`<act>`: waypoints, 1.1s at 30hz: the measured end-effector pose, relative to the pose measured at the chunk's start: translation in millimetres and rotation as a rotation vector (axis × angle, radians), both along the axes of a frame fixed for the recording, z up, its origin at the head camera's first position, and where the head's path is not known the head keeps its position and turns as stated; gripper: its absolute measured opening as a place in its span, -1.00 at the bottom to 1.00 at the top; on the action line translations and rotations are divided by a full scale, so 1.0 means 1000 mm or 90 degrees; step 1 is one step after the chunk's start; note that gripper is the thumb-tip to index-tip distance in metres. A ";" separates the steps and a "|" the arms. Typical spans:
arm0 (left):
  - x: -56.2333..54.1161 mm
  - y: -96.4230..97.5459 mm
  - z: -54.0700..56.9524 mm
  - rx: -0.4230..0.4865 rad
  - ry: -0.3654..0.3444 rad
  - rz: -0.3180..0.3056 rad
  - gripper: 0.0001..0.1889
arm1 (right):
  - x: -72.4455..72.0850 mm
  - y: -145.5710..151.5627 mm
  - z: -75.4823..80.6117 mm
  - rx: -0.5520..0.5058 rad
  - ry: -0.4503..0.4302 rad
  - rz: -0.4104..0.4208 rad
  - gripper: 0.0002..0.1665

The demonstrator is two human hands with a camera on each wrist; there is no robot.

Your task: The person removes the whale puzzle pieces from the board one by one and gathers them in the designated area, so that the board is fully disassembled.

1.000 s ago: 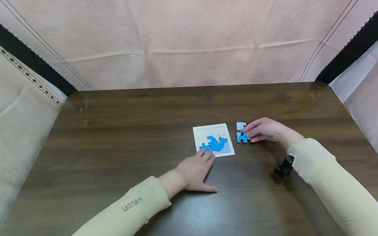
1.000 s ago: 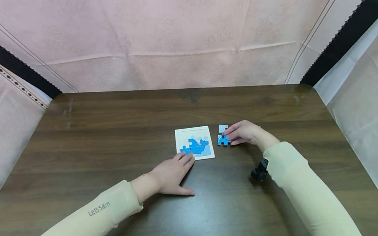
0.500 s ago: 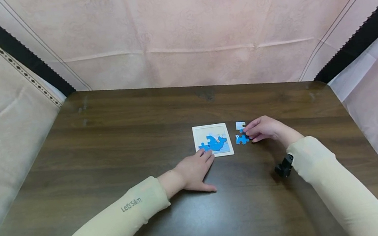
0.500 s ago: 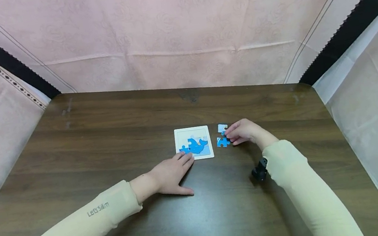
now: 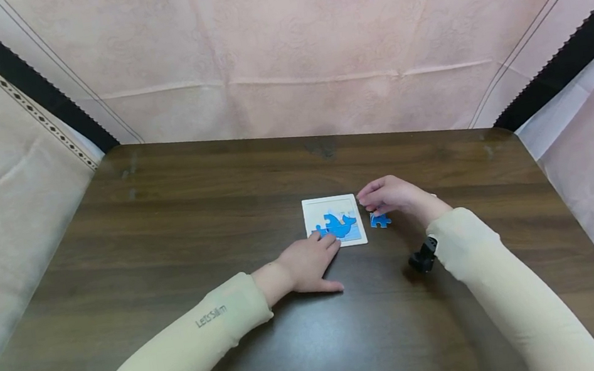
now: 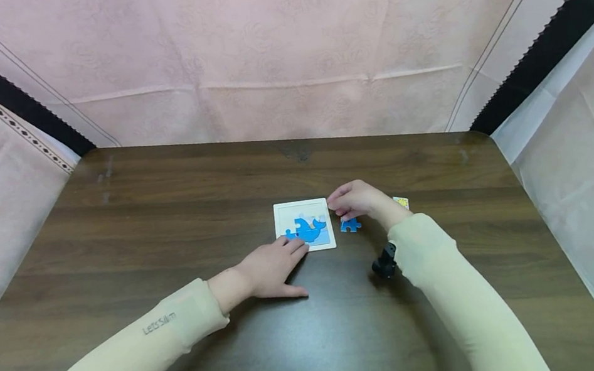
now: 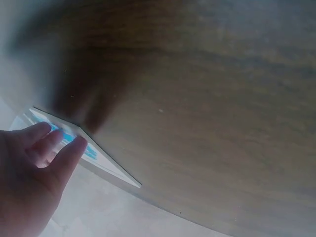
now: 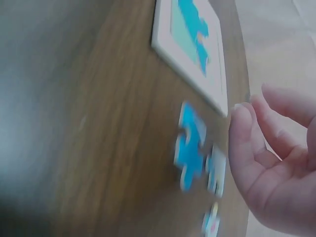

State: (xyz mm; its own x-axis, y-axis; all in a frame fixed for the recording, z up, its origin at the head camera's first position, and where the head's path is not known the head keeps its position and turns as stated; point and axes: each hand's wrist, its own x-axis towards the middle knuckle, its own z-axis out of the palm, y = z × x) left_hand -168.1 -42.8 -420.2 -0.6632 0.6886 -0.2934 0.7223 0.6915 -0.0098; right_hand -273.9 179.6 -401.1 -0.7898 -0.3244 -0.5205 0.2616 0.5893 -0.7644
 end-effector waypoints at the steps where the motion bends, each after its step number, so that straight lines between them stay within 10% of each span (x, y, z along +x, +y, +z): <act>1: 0.000 0.000 0.000 -0.006 0.001 -0.002 -0.09 | 0.000 -0.005 0.001 -0.001 0.001 0.007 -0.55; 33: 0.000 0.001 -0.002 -0.004 0.010 -0.012 -0.06 | 0.008 -0.074 -0.004 0.103 0.031 0.061 -0.58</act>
State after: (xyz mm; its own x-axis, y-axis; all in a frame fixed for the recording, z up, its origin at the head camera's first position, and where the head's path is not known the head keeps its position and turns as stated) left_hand -168.3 -41.7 -422.1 -0.6548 0.6989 -0.2876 0.7346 0.6781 -0.0248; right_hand -265.8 105.7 -404.9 -0.7852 -0.3143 -0.5335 0.1633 0.7260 -0.6680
